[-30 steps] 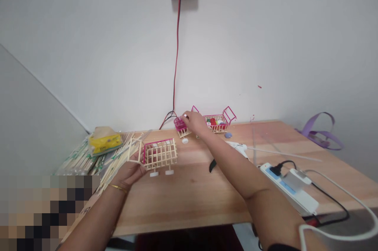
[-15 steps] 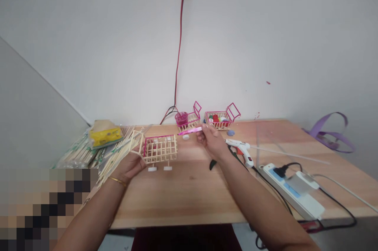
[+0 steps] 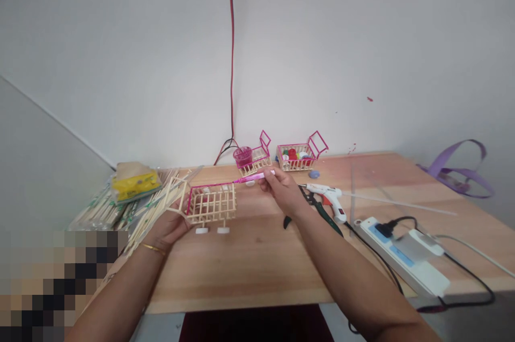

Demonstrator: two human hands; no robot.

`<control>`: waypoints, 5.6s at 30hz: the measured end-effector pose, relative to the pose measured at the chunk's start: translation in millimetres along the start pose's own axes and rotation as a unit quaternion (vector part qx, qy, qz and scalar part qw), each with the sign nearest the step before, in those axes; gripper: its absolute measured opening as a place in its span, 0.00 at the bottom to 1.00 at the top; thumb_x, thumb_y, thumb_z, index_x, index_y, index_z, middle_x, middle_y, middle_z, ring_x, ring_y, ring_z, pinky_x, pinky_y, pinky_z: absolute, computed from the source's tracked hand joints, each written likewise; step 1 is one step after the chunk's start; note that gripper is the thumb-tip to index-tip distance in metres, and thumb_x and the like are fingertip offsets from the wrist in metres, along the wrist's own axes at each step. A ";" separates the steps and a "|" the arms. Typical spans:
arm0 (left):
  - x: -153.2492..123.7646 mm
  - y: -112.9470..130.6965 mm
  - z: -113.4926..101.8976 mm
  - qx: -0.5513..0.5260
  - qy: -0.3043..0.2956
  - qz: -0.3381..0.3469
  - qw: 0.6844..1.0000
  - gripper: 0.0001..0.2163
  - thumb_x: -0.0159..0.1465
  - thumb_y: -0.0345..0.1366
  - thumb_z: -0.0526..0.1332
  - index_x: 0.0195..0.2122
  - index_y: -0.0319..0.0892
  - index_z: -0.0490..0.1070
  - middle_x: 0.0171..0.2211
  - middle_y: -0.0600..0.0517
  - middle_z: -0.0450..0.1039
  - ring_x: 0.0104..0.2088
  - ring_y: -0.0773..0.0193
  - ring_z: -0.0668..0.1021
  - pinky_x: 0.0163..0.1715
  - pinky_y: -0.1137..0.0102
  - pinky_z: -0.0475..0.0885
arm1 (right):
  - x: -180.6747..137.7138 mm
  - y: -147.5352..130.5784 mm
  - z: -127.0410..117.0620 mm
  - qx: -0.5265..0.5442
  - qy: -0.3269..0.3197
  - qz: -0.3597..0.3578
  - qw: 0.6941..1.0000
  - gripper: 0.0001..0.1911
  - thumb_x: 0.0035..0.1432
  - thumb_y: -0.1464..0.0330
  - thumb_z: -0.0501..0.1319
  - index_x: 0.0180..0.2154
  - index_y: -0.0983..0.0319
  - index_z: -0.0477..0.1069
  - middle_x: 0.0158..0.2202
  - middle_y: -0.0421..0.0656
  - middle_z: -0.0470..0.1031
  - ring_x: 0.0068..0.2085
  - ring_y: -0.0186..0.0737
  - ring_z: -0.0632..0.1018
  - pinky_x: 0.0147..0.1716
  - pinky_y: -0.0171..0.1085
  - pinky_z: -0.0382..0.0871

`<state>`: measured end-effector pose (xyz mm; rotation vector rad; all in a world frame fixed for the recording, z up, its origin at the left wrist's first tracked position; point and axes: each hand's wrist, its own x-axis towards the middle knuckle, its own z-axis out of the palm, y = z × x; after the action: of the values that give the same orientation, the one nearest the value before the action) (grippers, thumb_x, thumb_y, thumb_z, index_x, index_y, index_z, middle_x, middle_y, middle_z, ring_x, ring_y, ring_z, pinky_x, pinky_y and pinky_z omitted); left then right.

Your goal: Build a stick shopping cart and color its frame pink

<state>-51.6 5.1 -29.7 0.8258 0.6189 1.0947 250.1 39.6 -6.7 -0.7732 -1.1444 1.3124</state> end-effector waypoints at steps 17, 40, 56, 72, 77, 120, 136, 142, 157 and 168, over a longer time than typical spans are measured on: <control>-0.5 -1.5 -5.9 0.027 0.004 0.009 1.000 0.19 0.59 0.33 0.68 0.52 0.40 0.73 0.41 0.44 0.81 0.41 0.56 0.83 0.43 0.64 0.78 | -2.4 -0.4 -2.3 -0.028 -0.018 -0.016 0.999 0.18 0.54 0.51 0.66 0.36 0.58 0.75 0.26 0.37 0.71 0.28 0.33 0.71 0.30 0.35 0.65; -2.1 -0.4 -1.3 0.044 0.012 0.014 0.999 0.18 0.60 0.36 0.68 0.50 0.39 0.74 0.41 0.43 0.81 0.39 0.56 0.83 0.39 0.66 0.79 | -10.8 -10.8 -17.8 -0.173 -0.076 -0.077 0.979 0.17 0.63 0.54 0.60 0.40 0.60 0.76 0.28 0.40 0.74 0.30 0.35 0.75 0.33 0.35 0.71; -6.8 2.2 -1.1 0.069 -0.020 0.019 0.997 0.24 0.57 0.37 0.71 0.54 0.41 0.71 0.44 0.43 0.80 0.39 0.57 0.83 0.37 0.67 0.78 | -14.4 -22.8 -14.6 -0.256 -0.077 -0.144 0.953 0.13 0.65 0.58 0.58 0.42 0.60 0.75 0.30 0.41 0.76 0.31 0.36 0.77 0.33 0.35 0.73; -10.5 7.2 2.1 0.083 0.014 0.014 0.996 0.24 0.55 0.35 0.72 0.53 0.42 0.72 0.46 0.43 0.79 0.44 0.52 0.82 0.42 0.63 0.78 | -16.3 -24.9 -11.9 -0.305 -0.089 -0.177 0.931 0.13 0.66 0.59 0.57 0.42 0.60 0.76 0.30 0.42 0.77 0.31 0.36 0.78 0.33 0.35 0.73; -10.2 7.1 3.9 0.084 0.005 0.027 0.996 0.20 0.55 0.34 0.72 0.50 0.41 0.74 0.42 0.44 0.81 0.39 0.55 0.83 0.35 0.67 0.79 | -18.2 -27.7 -12.8 -0.351 -0.115 -0.178 0.912 0.13 0.67 0.61 0.56 0.42 0.60 0.75 0.29 0.41 0.77 0.31 0.36 0.78 0.33 0.35 0.72; -11.5 13.5 8.1 0.105 0.033 0.013 0.994 0.22 0.54 0.32 0.72 0.51 0.40 0.73 0.44 0.43 0.80 0.38 0.55 0.83 0.37 0.65 0.79 | -27.4 -43.0 -8.6 -0.379 -0.184 -0.195 0.886 0.13 0.66 0.60 0.56 0.40 0.59 0.76 0.30 0.43 0.78 0.30 0.35 0.78 0.30 0.34 0.71; -3.2 -2.0 -16.1 0.043 0.008 0.053 0.998 0.13 0.59 0.33 0.68 0.46 0.40 0.74 0.40 0.47 0.81 0.40 0.56 0.83 0.42 0.64 0.79 | -23.3 -27.1 -10.7 -0.293 -0.084 -0.190 0.933 0.14 0.66 0.59 0.57 0.45 0.59 0.76 0.31 0.43 0.79 0.33 0.37 0.79 0.36 0.37 0.74; -4.3 0.3 -12.4 0.050 0.010 0.053 0.997 0.14 0.59 0.33 0.69 0.46 0.40 0.74 0.40 0.47 0.81 0.39 0.57 0.83 0.41 0.66 0.79 | -23.4 -26.9 -6.8 -0.277 -0.082 -0.197 0.937 0.14 0.66 0.59 0.57 0.45 0.59 0.76 0.32 0.43 0.80 0.33 0.37 0.80 0.35 0.37 0.75; -3.9 -1.2 -12.0 0.063 0.001 0.046 0.997 0.16 0.60 0.35 0.68 0.49 0.39 0.73 0.40 0.45 0.80 0.37 0.58 0.83 0.38 0.67 0.79 | -22.9 -28.3 -9.6 -0.318 -0.077 -0.211 0.921 0.14 0.67 0.60 0.56 0.45 0.60 0.76 0.31 0.43 0.79 0.33 0.38 0.80 0.35 0.37 0.74; -4.8 0.2 -7.4 0.051 0.020 0.028 0.998 0.18 0.55 0.37 0.72 0.45 0.39 0.74 0.38 0.46 0.81 0.36 0.57 0.83 0.38 0.65 0.79 | -30.1 -31.5 3.0 -0.409 -0.057 -0.303 0.859 0.11 0.66 0.63 0.57 0.41 0.60 0.75 0.30 0.43 0.80 0.32 0.38 0.81 0.34 0.36 0.73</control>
<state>-59.2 2.6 -33.5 0.9165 0.6936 1.1402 260.8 5.0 17.7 -0.8221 -1.8912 0.3013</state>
